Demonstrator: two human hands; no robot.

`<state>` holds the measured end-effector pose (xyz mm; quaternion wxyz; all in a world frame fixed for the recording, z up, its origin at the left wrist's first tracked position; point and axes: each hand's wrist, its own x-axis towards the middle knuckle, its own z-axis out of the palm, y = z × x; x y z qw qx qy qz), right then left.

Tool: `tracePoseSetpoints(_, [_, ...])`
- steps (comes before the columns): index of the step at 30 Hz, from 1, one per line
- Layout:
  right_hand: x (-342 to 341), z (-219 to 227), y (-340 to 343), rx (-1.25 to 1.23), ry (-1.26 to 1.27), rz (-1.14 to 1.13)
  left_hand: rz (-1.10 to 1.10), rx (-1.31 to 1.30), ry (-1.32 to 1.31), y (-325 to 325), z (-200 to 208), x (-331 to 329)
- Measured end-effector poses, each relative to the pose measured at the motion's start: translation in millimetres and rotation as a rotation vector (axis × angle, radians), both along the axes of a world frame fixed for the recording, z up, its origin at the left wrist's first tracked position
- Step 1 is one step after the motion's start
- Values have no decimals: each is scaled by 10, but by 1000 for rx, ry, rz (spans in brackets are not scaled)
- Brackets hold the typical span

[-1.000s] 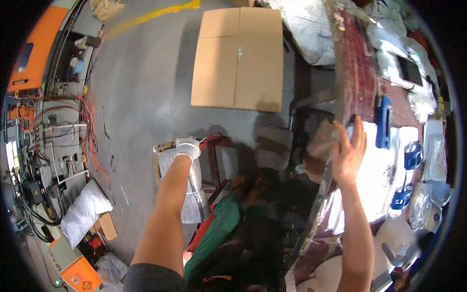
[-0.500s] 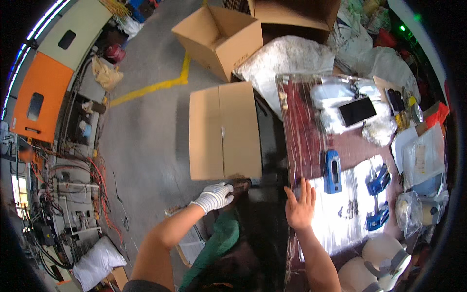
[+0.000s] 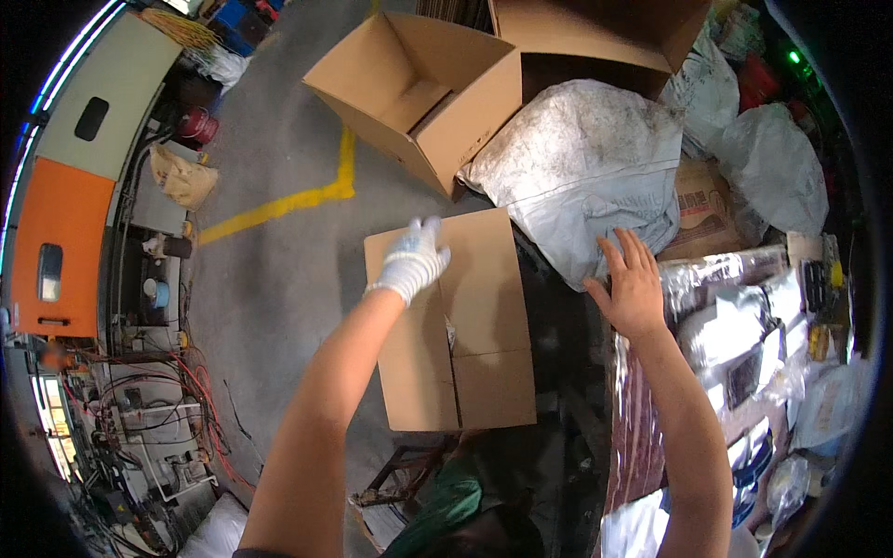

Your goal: The person assembles white kettles by inserting a blue filter and securing a white lid onto each unit. They handle the kettles one at a time, placing completed units on the table. A coworker is visible in the background performing a similar task.

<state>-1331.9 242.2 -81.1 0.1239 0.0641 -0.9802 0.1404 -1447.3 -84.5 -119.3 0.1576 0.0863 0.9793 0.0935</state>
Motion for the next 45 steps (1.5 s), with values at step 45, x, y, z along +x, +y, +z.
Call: tracePoseSetpoints(45, [-317,69,-139,-149,-86,68,143,-110,529,-1666,1925,-2103])
